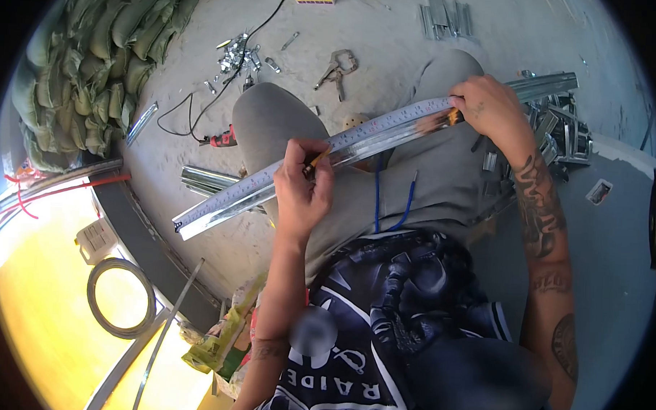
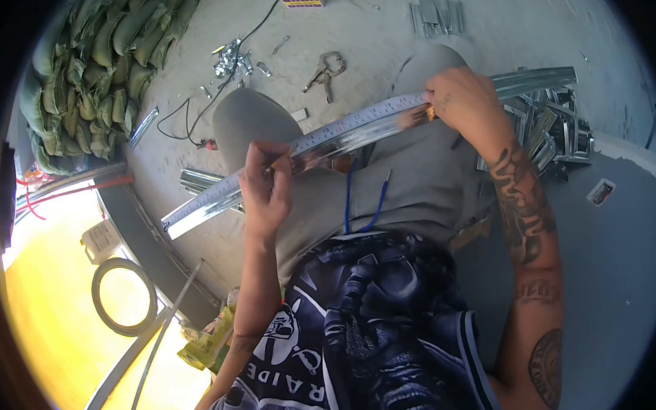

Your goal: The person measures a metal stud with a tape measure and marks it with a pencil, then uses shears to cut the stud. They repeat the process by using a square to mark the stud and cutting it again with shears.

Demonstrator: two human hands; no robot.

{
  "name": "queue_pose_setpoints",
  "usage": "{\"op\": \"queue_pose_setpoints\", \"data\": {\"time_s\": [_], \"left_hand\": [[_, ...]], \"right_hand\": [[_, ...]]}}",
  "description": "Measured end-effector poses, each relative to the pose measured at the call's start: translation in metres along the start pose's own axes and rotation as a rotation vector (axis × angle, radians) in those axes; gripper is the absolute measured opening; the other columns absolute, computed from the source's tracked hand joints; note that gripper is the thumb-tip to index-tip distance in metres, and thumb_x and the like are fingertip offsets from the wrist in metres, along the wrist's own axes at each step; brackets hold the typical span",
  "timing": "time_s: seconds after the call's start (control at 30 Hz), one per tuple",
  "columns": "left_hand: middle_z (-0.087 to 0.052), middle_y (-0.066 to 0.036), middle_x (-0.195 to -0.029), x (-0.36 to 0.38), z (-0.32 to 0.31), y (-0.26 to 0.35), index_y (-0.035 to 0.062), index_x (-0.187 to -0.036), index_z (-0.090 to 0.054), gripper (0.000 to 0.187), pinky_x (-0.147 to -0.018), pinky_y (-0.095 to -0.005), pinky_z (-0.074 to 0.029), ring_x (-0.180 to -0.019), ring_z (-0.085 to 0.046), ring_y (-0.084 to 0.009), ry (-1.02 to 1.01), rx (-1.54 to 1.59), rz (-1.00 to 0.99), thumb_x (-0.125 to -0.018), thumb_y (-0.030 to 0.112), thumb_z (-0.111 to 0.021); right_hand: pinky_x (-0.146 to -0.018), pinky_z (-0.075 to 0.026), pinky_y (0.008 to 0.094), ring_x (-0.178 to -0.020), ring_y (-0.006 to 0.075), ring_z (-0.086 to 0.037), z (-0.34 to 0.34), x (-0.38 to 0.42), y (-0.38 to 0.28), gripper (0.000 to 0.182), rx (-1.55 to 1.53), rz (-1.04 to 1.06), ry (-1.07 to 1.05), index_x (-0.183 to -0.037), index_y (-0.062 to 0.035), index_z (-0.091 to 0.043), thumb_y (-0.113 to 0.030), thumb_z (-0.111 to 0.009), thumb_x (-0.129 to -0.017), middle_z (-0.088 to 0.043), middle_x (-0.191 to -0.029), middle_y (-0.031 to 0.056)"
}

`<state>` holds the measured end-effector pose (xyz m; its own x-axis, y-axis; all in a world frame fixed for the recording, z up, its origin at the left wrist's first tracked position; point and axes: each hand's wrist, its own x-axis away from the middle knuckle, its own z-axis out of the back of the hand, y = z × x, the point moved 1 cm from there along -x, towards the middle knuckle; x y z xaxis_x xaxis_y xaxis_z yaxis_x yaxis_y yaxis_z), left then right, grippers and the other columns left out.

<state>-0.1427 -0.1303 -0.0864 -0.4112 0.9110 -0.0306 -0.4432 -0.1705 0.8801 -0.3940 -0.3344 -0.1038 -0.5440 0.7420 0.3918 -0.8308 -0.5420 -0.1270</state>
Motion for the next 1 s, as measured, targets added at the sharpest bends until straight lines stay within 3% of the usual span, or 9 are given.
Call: {"op": "queue_pose_setpoints", "data": {"time_s": [0.23, 0.3, 0.43, 0.5, 1.0], "left_hand": [[-0.063, -0.013, -0.075, 0.014, -0.009, -0.023, 0.0028, -0.083, -0.057, 0.011, -0.062, -0.0369, -0.05, -0.064, -0.062, -0.0307, 0.016, -0.221, -0.12, -0.074, 0.0, -0.062], [-0.06, -0.012, -0.072, 0.012, -0.011, -0.025, 0.0031, -0.08, -0.057, 0.01, -0.06, -0.0382, -0.048, -0.062, -0.06, -0.0312, 0.02, -0.282, -0.147, -0.072, 0.0, -0.063], [-0.058, -0.012, -0.07, 0.011, -0.012, -0.025, 0.0032, -0.079, -0.056, 0.011, -0.06, -0.0388, -0.048, -0.062, -0.06, -0.0316, 0.003, -0.325, -0.204, -0.071, 0.0, -0.064], [-0.057, -0.012, -0.07, 0.011, -0.013, -0.025, 0.0034, -0.078, -0.056, 0.012, -0.06, -0.0388, -0.048, -0.063, -0.059, -0.0316, 0.004, -0.331, -0.193, -0.07, 0.0, -0.064], [-0.057, -0.011, -0.068, 0.011, -0.017, -0.024, 0.0036, -0.076, -0.056, 0.013, -0.059, -0.0382, -0.048, -0.061, -0.06, -0.0308, 0.012, -0.382, -0.165, -0.069, 0.002, -0.066]], "right_hand": [[-0.08, -0.055, 0.0479, -0.095, 0.0359, -0.067, -0.009, 0.004, -0.001, 0.02, 0.02, -0.012, 0.034, -0.1, -0.0135, -0.078, -0.027, -0.064, -0.094, -0.072, -0.093, 0.0118], [-0.075, -0.054, 0.0481, -0.092, 0.0356, -0.067, -0.015, 0.004, 0.001, 0.023, -0.03, 0.019, 0.176, -0.087, -0.0097, -0.075, -0.027, -0.062, -0.096, -0.071, -0.084, 0.0129], [-0.075, -0.054, 0.0478, -0.092, 0.0353, -0.067, -0.015, 0.003, 0.0, 0.023, -0.037, -0.006, 0.152, -0.087, -0.0104, -0.076, -0.028, -0.063, -0.095, -0.072, -0.085, 0.0126], [-0.083, -0.055, 0.0459, -0.099, 0.034, -0.066, -0.013, 0.003, 0.001, 0.022, -0.026, -0.038, 0.077, -0.102, -0.0141, -0.078, -0.03, -0.064, -0.095, -0.071, -0.095, 0.0109], [-0.083, -0.054, 0.0461, -0.099, 0.0336, -0.065, -0.01, 0.005, -0.001, 0.022, -0.041, -0.021, 0.071, -0.101, -0.0119, -0.077, -0.028, -0.063, -0.096, -0.071, -0.095, 0.011]]}}
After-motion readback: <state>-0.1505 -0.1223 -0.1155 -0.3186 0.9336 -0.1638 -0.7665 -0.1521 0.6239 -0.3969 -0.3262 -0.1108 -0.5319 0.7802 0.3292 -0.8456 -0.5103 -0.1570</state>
